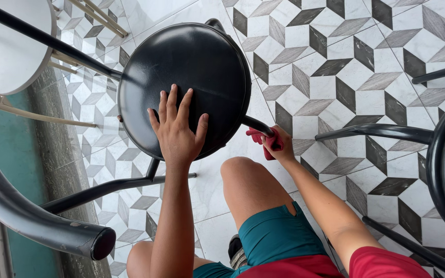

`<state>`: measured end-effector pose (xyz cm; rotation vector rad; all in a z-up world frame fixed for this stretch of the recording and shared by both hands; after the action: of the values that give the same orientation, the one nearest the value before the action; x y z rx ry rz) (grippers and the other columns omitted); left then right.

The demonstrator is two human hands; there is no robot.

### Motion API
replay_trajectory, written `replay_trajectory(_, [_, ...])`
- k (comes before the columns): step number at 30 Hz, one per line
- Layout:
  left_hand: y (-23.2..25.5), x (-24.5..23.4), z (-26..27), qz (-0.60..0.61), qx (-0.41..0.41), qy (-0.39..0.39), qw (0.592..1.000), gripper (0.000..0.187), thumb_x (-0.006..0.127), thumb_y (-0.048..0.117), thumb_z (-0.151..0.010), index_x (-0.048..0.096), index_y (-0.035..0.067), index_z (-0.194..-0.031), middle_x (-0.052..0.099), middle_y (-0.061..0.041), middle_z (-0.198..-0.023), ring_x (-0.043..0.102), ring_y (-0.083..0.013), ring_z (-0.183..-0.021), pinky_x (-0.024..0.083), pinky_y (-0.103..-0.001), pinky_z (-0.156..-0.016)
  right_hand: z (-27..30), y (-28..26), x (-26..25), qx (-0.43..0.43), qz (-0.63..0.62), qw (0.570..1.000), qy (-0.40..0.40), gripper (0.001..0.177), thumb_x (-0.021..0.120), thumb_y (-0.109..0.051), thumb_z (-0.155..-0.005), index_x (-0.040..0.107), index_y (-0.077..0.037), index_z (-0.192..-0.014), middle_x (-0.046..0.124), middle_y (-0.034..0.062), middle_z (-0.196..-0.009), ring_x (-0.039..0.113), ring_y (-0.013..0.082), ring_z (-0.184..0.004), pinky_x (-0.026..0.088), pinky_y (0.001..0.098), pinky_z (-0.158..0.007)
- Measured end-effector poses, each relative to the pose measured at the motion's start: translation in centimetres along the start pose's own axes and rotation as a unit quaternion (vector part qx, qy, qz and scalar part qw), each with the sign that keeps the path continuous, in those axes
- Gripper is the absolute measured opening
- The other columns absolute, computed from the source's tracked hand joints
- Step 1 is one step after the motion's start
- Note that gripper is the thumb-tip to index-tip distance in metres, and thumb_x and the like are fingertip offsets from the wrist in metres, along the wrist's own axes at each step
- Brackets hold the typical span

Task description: The person kneels on the floor and wipes a black chair with a red cloth, cleaning the seat, armrests, and frame. They then move the chair and repeat the wiping process on another chair.

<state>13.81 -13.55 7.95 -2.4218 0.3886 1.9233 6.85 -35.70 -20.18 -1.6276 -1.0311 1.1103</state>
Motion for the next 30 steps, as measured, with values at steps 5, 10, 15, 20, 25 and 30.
replay_trajectory(5, [0.0,0.1,-0.2,0.0,0.001,0.002,1.0,0.059,0.06,0.051,-0.097,0.057,0.023,-0.149,0.043,-0.013,-0.162,0.031,-0.0365,-0.154,0.009,-0.064,-0.124,0.3,0.1,0.0,0.009,0.023,0.999,0.023,0.021,0.079,-0.016,-0.087,0.064,-0.004,-0.095,0.069,0.012,-0.089,0.069,0.0284,-0.081,0.055,0.0381,-0.074])
replay_trajectory(10, [0.1,-0.1,-0.1,-0.003,-0.002,0.002,1.0,0.058,0.061,0.051,-0.096,0.058,0.024,-0.148,0.043,-0.012,-0.162,0.031,-0.0357,-0.154,0.009,-0.064,-0.124,-2.2,-7.6,-0.5,-0.018,0.012,0.999,0.047,0.02,0.08,-0.017,-0.089,0.064,-0.005,-0.093,0.068,0.0098,-0.084,0.069,0.0255,-0.076,0.055,0.0372,-0.069])
replay_trajectory(15, [0.4,-0.5,-0.5,0.012,0.001,0.004,1.0,0.059,0.061,0.051,-0.096,0.058,0.022,-0.147,0.044,-0.013,-0.161,0.031,-0.0359,-0.154,0.009,-0.064,-0.124,-5.7,-14.2,-1.1,-0.037,0.044,0.998,-0.001,0.026,0.083,-0.014,-0.079,0.06,-0.005,-0.088,0.067,0.0089,-0.08,0.069,0.0239,-0.071,0.054,0.0358,-0.062])
replay_trajectory(20, [1.2,-0.7,1.2,-0.025,-0.129,-0.039,0.991,0.056,0.059,0.054,-0.095,0.058,0.023,-0.142,0.047,-0.004,-0.158,0.035,-0.0275,-0.154,-0.001,-0.077,-0.122,-7.1,-16.1,-1.6,-0.088,0.05,0.995,-0.028,0.028,0.085,-0.015,-0.079,0.061,-0.007,-0.089,0.069,0.007,-0.074,0.072,0.0226,-0.065,0.057,0.0332,-0.057])
replay_trajectory(25, [3.5,0.6,3.2,-0.038,-0.068,0.061,0.995,0.066,0.056,0.048,-0.098,0.051,0.013,-0.154,0.036,-0.024,-0.163,0.023,-0.0485,-0.154,-0.002,-0.084,-0.108,-8.0,-15.5,-1.7,-0.088,0.075,0.993,-0.011,0.027,0.085,-0.014,-0.078,0.062,-0.007,-0.089,0.07,0.0081,-0.074,0.072,0.0238,-0.065,0.057,0.0343,-0.058])
replay_trajectory(30, [2.5,3.1,1.5,-0.035,-0.066,0.078,0.994,0.067,0.055,0.049,-0.099,0.049,0.012,-0.155,0.037,-0.022,-0.163,0.019,-0.0494,-0.154,-0.001,-0.083,-0.11,-10.2,-14.9,-1.2,-0.08,0.06,0.995,0.003,0.024,0.084,-0.014,-0.083,0.067,-0.006,-0.099,0.074,0.0088,-0.083,0.076,0.0231,-0.074,0.061,0.0325,-0.064])
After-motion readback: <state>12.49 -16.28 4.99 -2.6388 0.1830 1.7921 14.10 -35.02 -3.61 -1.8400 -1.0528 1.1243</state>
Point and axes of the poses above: each hand's wrist, its own z-axis away from the middle knuckle, its own x-axis out of the palm, y = z × x, the point moved 3 cm from there along -z, towards the middle knuckle
